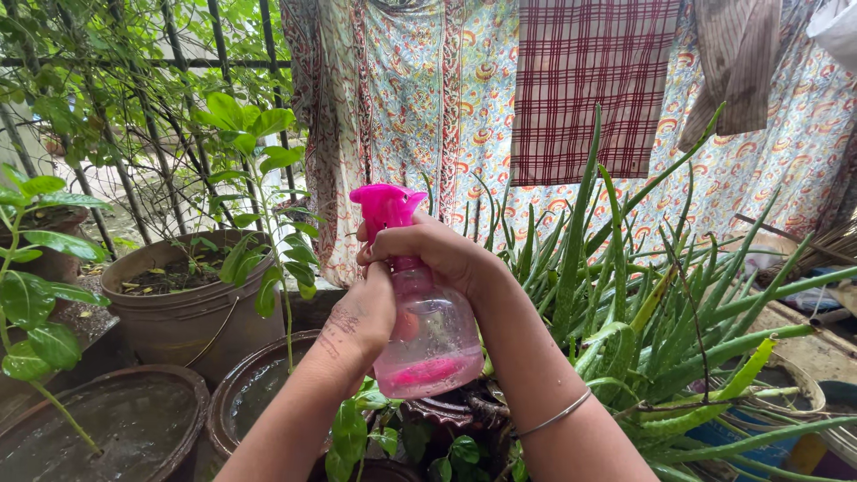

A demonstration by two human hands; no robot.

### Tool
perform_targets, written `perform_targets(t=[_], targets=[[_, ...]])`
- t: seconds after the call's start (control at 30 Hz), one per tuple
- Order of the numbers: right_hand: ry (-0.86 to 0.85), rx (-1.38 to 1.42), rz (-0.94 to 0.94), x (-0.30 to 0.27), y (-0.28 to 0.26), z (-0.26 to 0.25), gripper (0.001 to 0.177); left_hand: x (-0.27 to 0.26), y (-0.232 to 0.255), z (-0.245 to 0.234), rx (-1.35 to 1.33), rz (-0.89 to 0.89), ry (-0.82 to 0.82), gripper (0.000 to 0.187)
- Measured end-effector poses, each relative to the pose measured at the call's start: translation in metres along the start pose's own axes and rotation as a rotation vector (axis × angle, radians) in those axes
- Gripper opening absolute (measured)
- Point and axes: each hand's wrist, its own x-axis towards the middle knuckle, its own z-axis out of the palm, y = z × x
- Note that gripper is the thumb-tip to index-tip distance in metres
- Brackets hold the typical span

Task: The person sprays water on various potted plants on a balcony using a pink spray bottle, moving between different pots to mist the leaves.

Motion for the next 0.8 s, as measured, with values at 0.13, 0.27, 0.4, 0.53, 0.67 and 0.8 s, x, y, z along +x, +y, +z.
perform_targets(t=[0.13,0.27,0.4,0.53,0.67,0.8], targets=[[-0.049,0.091,-0.034,-0.003,-0.003,0.004,0.038,0.002,-0.001,0.000,0.011,-0.010,-0.016,0.077],[-0.029,0.079,-0.017,-0.003,-0.003,0.003,0.039,0.011,-0.010,0.002,0.109,0.145,-0.020,0.071],[0.005,0.015,-0.019,-0.001,-0.001,0.002,0.040,0.005,-0.007,0.000,-0.018,-0.008,-0.043,0.075],[-0.040,0.103,-0.036,-0.003,-0.006,0.014,0.042,-0.003,-0.001,-0.008,0.059,0.003,0.012,0.081],[-0.037,0.079,-0.046,0.001,-0.006,0.017,0.040,-0.004,-0.003,-0.012,0.072,0.006,0.022,0.082],[0.051,-0.056,-0.007,0.009,0.003,0.014,0.036,0.000,-0.009,-0.016,0.034,-0.020,0.022,0.081]])
